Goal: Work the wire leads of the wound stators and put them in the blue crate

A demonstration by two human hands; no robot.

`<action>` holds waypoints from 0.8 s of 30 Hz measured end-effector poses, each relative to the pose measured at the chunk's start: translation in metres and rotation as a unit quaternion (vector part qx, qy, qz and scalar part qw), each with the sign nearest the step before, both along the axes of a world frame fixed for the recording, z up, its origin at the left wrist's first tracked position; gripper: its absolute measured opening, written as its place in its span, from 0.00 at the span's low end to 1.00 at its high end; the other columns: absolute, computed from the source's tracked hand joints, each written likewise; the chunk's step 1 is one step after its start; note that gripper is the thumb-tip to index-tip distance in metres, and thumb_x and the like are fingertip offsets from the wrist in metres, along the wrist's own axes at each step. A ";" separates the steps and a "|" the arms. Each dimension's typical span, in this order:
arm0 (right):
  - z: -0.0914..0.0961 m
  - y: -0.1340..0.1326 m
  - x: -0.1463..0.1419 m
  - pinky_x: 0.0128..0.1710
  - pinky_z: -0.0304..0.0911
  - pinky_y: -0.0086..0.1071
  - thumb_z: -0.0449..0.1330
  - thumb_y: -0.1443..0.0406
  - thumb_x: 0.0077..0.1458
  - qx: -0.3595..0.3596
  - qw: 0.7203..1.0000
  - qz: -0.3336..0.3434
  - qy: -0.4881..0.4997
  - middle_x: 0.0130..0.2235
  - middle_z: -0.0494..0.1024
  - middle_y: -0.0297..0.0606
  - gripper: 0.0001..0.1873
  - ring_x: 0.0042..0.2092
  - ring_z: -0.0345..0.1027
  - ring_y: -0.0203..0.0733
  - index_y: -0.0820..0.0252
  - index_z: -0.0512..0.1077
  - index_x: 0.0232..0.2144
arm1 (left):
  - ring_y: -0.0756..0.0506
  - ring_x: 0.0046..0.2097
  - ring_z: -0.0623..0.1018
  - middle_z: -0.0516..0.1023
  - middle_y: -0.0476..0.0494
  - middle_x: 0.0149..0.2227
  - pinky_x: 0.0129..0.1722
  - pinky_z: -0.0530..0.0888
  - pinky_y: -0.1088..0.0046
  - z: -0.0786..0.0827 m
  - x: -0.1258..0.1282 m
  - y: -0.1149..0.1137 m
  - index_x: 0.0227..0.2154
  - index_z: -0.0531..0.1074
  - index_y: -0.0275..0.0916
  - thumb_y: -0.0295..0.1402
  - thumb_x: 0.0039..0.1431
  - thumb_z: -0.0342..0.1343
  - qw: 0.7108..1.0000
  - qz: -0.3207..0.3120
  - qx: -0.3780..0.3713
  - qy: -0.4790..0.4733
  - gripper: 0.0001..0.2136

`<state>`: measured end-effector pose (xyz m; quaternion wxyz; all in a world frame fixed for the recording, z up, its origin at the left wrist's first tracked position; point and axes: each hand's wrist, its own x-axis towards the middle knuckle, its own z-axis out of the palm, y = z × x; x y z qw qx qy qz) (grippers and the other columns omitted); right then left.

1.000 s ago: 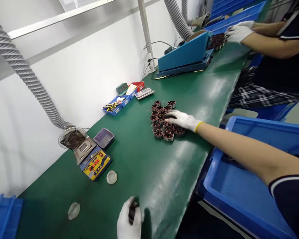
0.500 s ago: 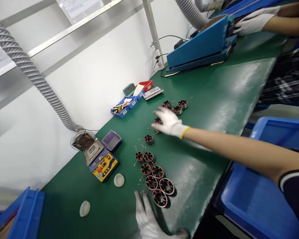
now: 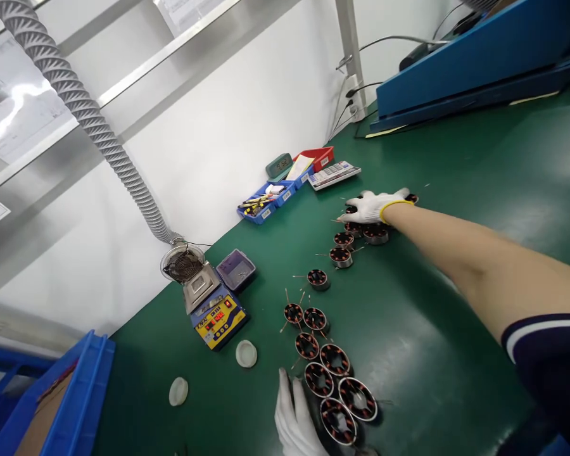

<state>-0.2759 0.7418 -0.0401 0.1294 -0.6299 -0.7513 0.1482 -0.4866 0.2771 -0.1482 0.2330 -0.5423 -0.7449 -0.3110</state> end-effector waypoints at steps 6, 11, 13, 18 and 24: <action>0.000 -0.037 -0.018 0.63 0.48 0.68 0.56 0.39 0.61 0.021 0.995 0.095 -0.037 0.70 0.66 0.58 0.38 0.59 0.71 0.70 0.52 0.75 0.64 | 0.18 0.64 0.75 0.67 0.21 0.69 0.58 0.77 0.41 -0.007 -0.009 -0.002 0.71 0.52 0.41 0.32 0.32 0.69 0.999 -0.020 -0.009 -0.029 0.58; -0.008 -0.109 -0.053 0.66 0.44 0.67 0.55 0.40 0.61 0.068 0.982 0.173 -0.031 0.68 0.69 0.55 0.37 0.58 0.73 0.68 0.49 0.75 0.64 | 0.19 0.65 0.73 0.66 0.21 0.70 0.62 0.74 0.40 -0.007 -0.018 -0.005 0.70 0.57 0.37 0.32 0.34 0.67 0.996 -0.040 -0.045 -0.058 0.53; -0.014 -0.141 -0.070 0.66 0.42 0.68 0.53 0.40 0.64 0.082 0.978 0.192 -0.023 0.66 0.71 0.56 0.36 0.56 0.75 0.67 0.51 0.76 0.63 | 0.19 0.66 0.72 0.65 0.19 0.71 0.64 0.72 0.39 -0.003 -0.019 -0.005 0.70 0.59 0.35 0.31 0.34 0.67 0.994 -0.051 -0.064 -0.079 0.53; -0.020 -0.206 -0.101 0.67 0.41 0.71 0.48 0.42 0.68 0.093 0.973 0.209 0.008 0.67 0.70 0.59 0.36 0.57 0.75 0.67 0.54 0.74 0.65 | 0.16 0.70 0.66 0.60 0.13 0.72 0.67 0.69 0.37 0.012 -0.018 -0.003 0.70 0.56 0.28 0.35 0.32 0.69 0.990 -0.041 -0.086 -0.100 0.57; -0.010 -0.226 -0.051 0.69 0.58 0.52 0.59 0.42 0.61 0.089 0.973 0.203 0.064 0.76 0.56 0.53 0.46 0.73 0.56 0.65 0.53 0.61 0.74 | 0.17 0.71 0.65 0.57 0.15 0.73 0.67 0.70 0.39 0.022 -0.016 -0.001 0.72 0.53 0.31 0.41 0.29 0.73 0.989 -0.020 -0.098 -0.105 0.63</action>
